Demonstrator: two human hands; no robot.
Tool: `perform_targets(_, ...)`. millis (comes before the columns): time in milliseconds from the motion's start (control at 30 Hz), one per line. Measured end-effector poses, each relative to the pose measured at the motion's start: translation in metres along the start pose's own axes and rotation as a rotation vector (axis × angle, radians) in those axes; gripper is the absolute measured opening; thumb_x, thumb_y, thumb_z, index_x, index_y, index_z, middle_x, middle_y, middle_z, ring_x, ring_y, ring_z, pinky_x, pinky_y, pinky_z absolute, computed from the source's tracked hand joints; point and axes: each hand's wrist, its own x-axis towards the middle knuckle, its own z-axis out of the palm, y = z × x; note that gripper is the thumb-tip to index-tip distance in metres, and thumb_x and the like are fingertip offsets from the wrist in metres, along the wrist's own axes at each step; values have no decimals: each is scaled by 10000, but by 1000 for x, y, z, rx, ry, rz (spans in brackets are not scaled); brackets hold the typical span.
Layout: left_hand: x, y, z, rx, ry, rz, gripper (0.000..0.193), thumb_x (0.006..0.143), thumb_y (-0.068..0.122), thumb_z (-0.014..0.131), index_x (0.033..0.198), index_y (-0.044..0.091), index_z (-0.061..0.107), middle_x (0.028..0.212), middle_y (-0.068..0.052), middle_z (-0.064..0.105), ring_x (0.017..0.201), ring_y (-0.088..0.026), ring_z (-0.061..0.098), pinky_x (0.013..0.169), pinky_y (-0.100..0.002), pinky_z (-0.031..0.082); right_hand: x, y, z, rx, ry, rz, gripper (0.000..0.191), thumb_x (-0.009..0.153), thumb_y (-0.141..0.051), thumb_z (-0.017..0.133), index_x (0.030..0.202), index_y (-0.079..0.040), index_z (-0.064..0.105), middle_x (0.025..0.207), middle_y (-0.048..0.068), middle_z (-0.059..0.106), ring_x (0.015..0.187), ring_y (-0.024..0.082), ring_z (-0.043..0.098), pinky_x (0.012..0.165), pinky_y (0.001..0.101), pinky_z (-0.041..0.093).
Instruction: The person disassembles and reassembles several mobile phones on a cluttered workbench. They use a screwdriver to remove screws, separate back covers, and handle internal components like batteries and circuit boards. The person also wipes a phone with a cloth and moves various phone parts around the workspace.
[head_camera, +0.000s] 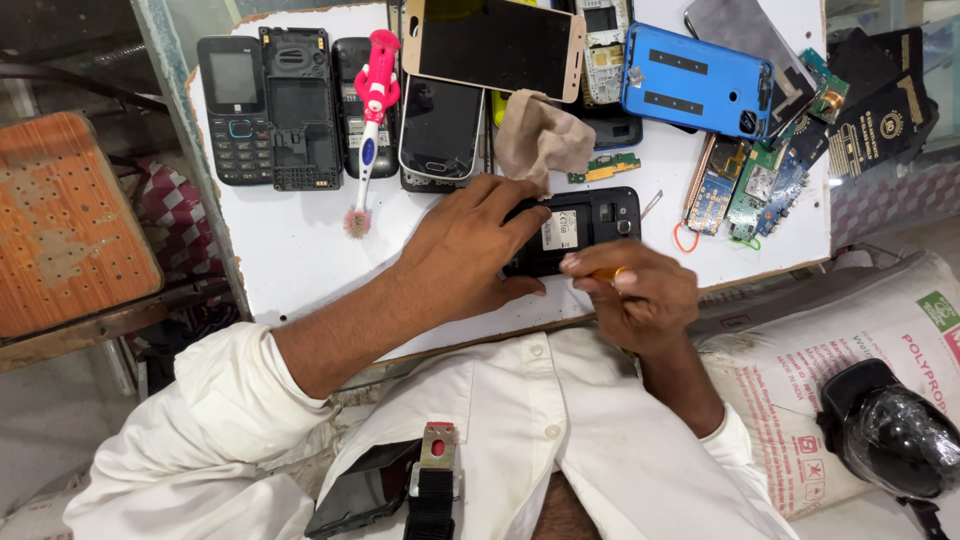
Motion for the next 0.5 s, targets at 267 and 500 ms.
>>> perform_targets(267, -1, -2, 1, 7, -9, 1, 708, 644, 404, 936, 1180, 13, 685, 1302, -117, 585, 1181, -293, 571, 915, -417, 544, 0, -4, 2, -94, 8, 50, 678, 964, 6, 725, 1503, -251, 404, 1101, 183, 657, 977, 289, 731, 838, 346, 664)
perform_targets(500, 0, -2, 3, 19, 19, 20, 715, 631, 406, 937, 1172, 12, 685, 1290, -116, 580, 1173, -296, 569, 914, -422, 544, 4, -5, 2, -365, -25, -24, 862, 853, -195, 793, 1551, -266, 291, 1151, 240, 631, 1005, 327, 683, 850, 347, 605)
